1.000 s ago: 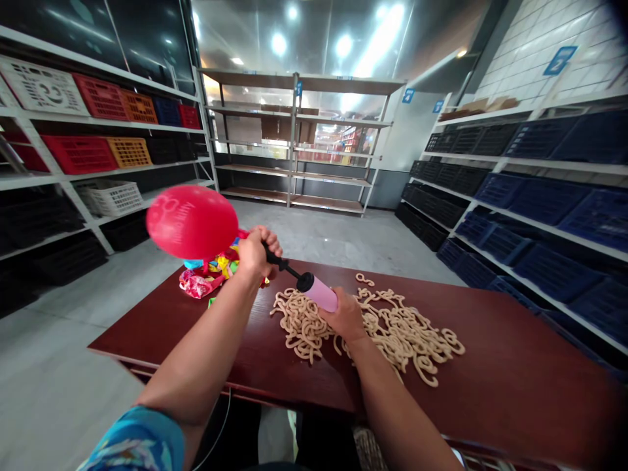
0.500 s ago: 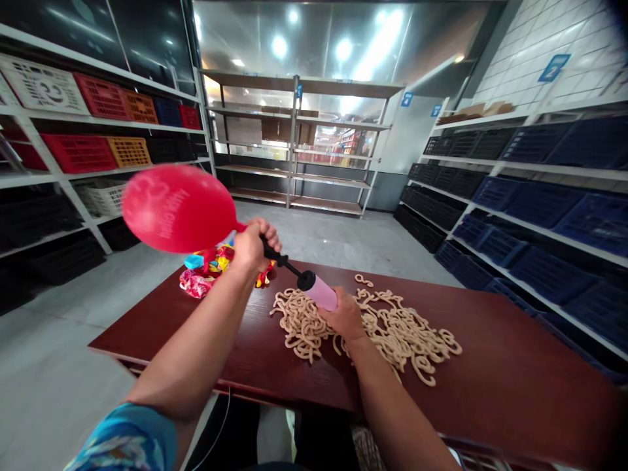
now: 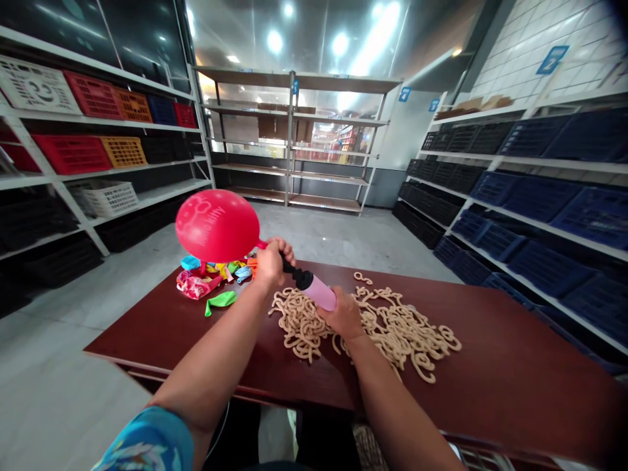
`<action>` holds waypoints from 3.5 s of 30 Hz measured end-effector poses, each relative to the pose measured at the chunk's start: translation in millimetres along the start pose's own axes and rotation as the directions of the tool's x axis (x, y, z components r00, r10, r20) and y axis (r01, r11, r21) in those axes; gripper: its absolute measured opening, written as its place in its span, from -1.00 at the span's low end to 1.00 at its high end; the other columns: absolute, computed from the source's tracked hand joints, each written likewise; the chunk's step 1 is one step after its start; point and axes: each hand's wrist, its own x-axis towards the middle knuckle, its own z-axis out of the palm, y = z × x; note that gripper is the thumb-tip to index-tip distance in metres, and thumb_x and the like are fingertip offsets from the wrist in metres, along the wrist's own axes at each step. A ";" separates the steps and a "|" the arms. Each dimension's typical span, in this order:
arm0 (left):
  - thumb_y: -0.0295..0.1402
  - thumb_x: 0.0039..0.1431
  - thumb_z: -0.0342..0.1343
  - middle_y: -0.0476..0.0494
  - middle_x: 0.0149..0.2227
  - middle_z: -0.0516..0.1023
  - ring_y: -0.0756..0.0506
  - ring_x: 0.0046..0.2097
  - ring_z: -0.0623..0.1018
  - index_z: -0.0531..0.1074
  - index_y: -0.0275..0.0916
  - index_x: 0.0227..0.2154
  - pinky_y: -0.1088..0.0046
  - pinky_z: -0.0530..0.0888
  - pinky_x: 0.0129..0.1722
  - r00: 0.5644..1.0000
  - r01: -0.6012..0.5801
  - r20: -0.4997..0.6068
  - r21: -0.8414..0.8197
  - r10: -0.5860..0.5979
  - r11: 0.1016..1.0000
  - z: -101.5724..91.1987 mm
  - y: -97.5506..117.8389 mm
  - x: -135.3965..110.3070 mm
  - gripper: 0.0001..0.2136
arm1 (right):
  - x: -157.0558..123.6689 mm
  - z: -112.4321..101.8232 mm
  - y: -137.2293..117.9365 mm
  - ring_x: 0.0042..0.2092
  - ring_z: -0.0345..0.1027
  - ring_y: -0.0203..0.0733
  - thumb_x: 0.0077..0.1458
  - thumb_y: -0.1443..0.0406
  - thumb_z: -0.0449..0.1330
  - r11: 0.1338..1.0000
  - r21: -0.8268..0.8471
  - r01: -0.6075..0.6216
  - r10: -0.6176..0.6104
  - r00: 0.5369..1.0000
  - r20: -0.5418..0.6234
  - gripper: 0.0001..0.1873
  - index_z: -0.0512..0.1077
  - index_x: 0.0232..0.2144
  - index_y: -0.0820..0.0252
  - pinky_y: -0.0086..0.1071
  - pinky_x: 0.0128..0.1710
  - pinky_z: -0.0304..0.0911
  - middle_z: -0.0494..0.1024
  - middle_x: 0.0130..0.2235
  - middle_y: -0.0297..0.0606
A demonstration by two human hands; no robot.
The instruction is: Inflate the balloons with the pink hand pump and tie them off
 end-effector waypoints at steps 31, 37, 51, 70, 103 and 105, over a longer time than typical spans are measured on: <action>-0.50 -0.16 -0.10 0.10 -0.71 0.06 0.09 -0.72 0.13 0.00 -0.21 -0.68 0.56 0.14 -0.74 1.000 0.013 0.013 -0.003 -0.013 1.000 9.1 -11.3 -9.8 -0.83 | 0.2 5.4 0.9 -0.39 0.28 -0.17 -0.18 0.14 0.15 0.999 -0.036 0.019 -0.022 0.997 -0.072 -0.63 0.32 -0.29 0.21 -0.37 -0.35 0.10 0.43 -0.43 -0.24; -0.55 -0.18 -0.10 0.09 -0.71 0.03 0.08 -0.72 0.12 -0.01 -0.21 -0.67 0.55 0.12 -0.74 0.996 -0.064 0.063 -0.009 0.064 0.998 15.4 64.5 -9.8 -0.81 | 2.6 2.8 1.4 -0.36 0.28 -0.15 -0.18 0.12 0.17 0.999 0.008 0.034 -0.033 0.996 -0.079 -0.57 0.31 -0.24 0.22 -0.36 -0.33 0.11 0.43 -0.39 -0.24; -0.53 -0.19 -0.11 0.08 -0.71 0.05 0.09 -0.72 0.13 0.02 -0.21 -0.67 0.56 0.12 -0.74 0.999 -0.030 0.041 0.024 0.029 0.999 16.2 24.6 -6.0 -0.85 | -1.2 5.9 0.5 -0.37 0.28 -0.15 -0.17 0.14 0.16 1.000 0.005 0.030 -0.029 0.997 -0.066 -0.63 0.31 -0.28 0.21 -0.36 -0.34 0.10 0.43 -0.41 -0.24; -0.56 -0.19 -0.11 0.07 -0.68 0.07 0.09 -0.70 0.15 0.02 -0.22 -0.67 0.56 0.14 -0.72 0.976 -0.201 0.080 -0.004 0.200 0.980 16.4 115.5 -27.0 -0.84 | 1.9 -0.8 -1.8 -0.34 0.28 -0.10 -0.17 0.23 0.18 0.992 0.075 0.101 -0.091 0.988 -0.122 -0.66 0.26 -0.27 0.17 -0.31 -0.30 0.13 0.40 -0.38 -0.25; -0.52 -0.19 -0.11 0.09 -0.70 0.07 0.09 -0.71 0.14 0.04 -0.22 -0.67 0.57 0.16 -0.73 0.994 -0.110 0.011 0.009 0.110 0.994 2.9 27.5 -10.8 -0.87 | -1.2 2.5 1.6 -0.34 0.28 -0.11 -0.17 0.18 0.18 0.996 0.041 0.080 -0.077 0.995 -0.064 -0.64 0.31 -0.27 0.22 -0.32 -0.31 0.10 0.43 -0.38 -0.23; -0.52 -0.20 -0.12 0.09 -0.72 0.07 0.08 -0.72 0.14 0.05 -0.22 -0.68 0.56 0.16 -0.74 0.998 -0.068 -0.016 0.005 0.068 0.998 0.3 2.7 -11.6 -0.87 | -1.2 3.0 1.6 -0.35 0.28 -0.10 -0.17 0.19 0.17 0.996 0.030 0.084 -0.083 0.995 -0.054 -0.64 0.31 -0.26 0.21 -0.32 -0.31 0.10 0.44 -0.37 -0.23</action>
